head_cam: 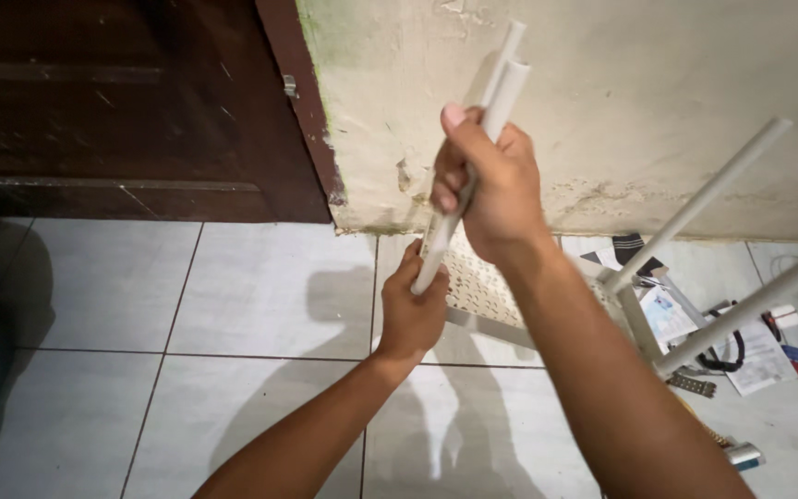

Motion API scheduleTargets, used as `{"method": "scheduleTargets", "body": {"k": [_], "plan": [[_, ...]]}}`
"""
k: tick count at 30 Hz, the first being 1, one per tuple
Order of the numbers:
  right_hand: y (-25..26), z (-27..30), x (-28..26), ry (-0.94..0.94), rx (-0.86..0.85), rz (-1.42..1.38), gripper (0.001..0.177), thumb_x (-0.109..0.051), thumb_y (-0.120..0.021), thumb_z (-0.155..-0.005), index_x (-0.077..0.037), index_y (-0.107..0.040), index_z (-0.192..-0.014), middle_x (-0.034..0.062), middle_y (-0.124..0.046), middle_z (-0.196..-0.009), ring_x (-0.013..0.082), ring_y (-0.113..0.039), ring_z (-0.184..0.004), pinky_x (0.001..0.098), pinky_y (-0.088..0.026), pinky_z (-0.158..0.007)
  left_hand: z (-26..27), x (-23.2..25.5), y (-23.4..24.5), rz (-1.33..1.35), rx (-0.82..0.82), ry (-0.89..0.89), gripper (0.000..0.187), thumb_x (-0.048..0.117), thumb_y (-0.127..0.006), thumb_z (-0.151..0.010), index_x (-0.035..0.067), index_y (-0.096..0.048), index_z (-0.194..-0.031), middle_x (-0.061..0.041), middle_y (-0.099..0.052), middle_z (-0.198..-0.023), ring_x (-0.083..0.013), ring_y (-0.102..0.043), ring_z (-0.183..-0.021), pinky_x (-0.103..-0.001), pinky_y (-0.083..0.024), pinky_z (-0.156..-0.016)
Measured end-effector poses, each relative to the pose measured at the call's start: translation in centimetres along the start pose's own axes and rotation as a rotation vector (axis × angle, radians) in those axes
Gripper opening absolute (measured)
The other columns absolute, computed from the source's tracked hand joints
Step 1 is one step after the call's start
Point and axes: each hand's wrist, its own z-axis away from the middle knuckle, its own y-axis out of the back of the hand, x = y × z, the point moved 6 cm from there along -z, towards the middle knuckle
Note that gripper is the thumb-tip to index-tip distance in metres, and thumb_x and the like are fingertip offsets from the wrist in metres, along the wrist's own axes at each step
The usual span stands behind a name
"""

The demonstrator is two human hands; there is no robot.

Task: The person assembles a small white plastic stool by inserting four white cylindrical legs into the corner sockets of a perforated tray. The person first positions the tray, then inserts each leg one by one, adjusting them to ensure they are seated correctly.

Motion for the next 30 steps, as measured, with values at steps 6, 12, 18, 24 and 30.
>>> {"method": "scheduleTargets", "body": {"k": [6,12,18,24,30], "plan": [[0.2,0.6,-0.9,-0.248,-0.356,-0.241,0.052,-0.049,-0.058,-0.108,-0.014,-0.042,-0.073,-0.0008,-0.039,-0.057,0.0166,-0.038,-0.047,0.0363,-0.039,-0.050,0.3,2.0,-0.2,-0.001,-0.016,0.060,0.011,0.004,-0.061,-0.095,-0.007,-0.060,-0.092,-0.013,-0.063,-0.131,-0.0091,-0.056,-0.078,-0.027,-0.049,-0.066],[-1.0,1.0,-1.6,0.048,0.291,0.347,0.049,-0.052,-0.056,-0.103,-0.011,-0.046,-0.077,0.0009,-0.043,-0.054,0.0145,-0.040,-0.038,0.0352,-0.036,-0.033,0.0,1.2,-0.5,0.027,-0.063,-0.005,0.016,0.005,-0.061,-0.103,-0.008,-0.060,-0.093,-0.012,-0.064,-0.108,-0.0090,-0.052,-0.080,-0.027,-0.048,-0.069],[-1.9,0.5,-5.7,0.050,-0.171,0.264,0.061,-0.058,-0.039,-0.113,-0.001,-0.056,-0.127,0.0122,-0.069,-0.108,0.0160,-0.071,-0.091,0.0350,-0.062,-0.085,-0.8,1.2,0.8,0.066,-0.013,0.225,0.055,0.010,-0.062,-0.097,-0.003,-0.046,-0.147,-0.007,-0.067,-0.100,-0.0101,-0.061,-0.083,-0.026,-0.052,-0.068],[-1.0,8.5,-13.9,0.444,-0.393,1.158,0.065,-0.050,-0.050,-0.117,0.007,-0.040,-0.146,0.0238,-0.066,-0.125,0.0262,-0.068,-0.108,0.0425,-0.058,-0.092,-1.7,5.0,5.7,-0.098,0.015,-0.024,0.053,0.013,-0.063,-0.104,-0.008,-0.047,-0.151,-0.007,-0.067,-0.125,-0.0096,-0.062,-0.105,-0.025,-0.054,-0.090],[10.6,8.7,-9.5,0.293,-0.217,1.287,0.043,-0.033,-0.058,-0.116,0.005,-0.053,-0.133,0.0196,-0.069,-0.114,0.0213,-0.069,-0.098,0.0346,-0.058,-0.085,-2.1,5.5,9.5,-0.125,0.045,-0.019,0.035,0.017,-0.064,-0.106,-0.006,-0.061,-0.133,-0.001,-0.067,-0.096,-0.0066,-0.058,-0.087,-0.024,-0.051,-0.077]]}}
